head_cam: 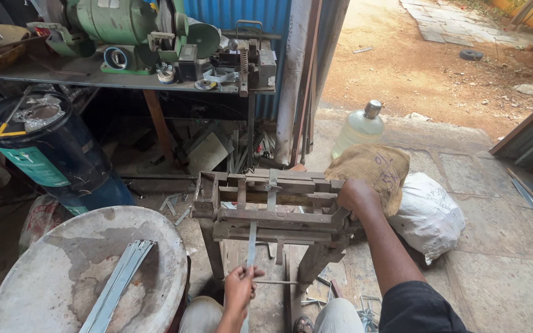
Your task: The person feeds thin metal strips into a manual shearing machine, pulls the lever to cut them, and drops the finished pieces into a large round basin.
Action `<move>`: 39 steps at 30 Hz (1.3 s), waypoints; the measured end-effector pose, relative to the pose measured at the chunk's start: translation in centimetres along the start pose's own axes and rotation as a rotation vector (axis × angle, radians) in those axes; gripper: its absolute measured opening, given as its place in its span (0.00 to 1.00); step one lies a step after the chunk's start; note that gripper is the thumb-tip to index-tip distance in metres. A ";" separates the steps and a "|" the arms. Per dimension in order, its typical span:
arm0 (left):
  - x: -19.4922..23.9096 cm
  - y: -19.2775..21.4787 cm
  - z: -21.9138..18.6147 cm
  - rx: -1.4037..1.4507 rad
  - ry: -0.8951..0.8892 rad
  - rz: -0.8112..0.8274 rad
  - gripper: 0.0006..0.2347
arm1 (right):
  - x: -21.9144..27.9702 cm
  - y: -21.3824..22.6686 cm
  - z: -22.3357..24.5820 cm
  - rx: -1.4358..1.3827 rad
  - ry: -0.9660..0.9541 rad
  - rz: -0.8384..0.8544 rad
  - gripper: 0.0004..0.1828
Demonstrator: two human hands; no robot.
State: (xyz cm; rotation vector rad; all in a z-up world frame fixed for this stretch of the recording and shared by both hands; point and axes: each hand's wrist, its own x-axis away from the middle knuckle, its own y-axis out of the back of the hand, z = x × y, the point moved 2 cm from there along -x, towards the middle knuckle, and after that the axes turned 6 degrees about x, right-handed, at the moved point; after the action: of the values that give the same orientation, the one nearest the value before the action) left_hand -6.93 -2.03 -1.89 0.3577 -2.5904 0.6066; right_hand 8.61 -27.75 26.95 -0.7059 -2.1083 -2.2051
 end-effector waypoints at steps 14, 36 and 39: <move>-6.4 -2.2 -2.9 0.020 -0.041 -0.018 0.09 | -1.3 -0.1 0.1 0.045 0.007 0.013 0.13; -5.6 -2.8 -3.7 0.091 0.000 0.025 0.08 | -1.8 -2.1 -1.2 0.016 0.045 -0.132 0.12; -5.6 -2.7 -3.9 0.081 0.009 0.022 0.08 | -0.1 -5.7 -3.0 0.015 0.119 -0.357 0.13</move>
State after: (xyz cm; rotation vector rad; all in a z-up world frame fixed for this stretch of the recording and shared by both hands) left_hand 0.29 -1.73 -0.51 0.3525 -2.5693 0.7201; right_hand 5.97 -30.12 21.58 -0.1996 -2.3377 -2.3194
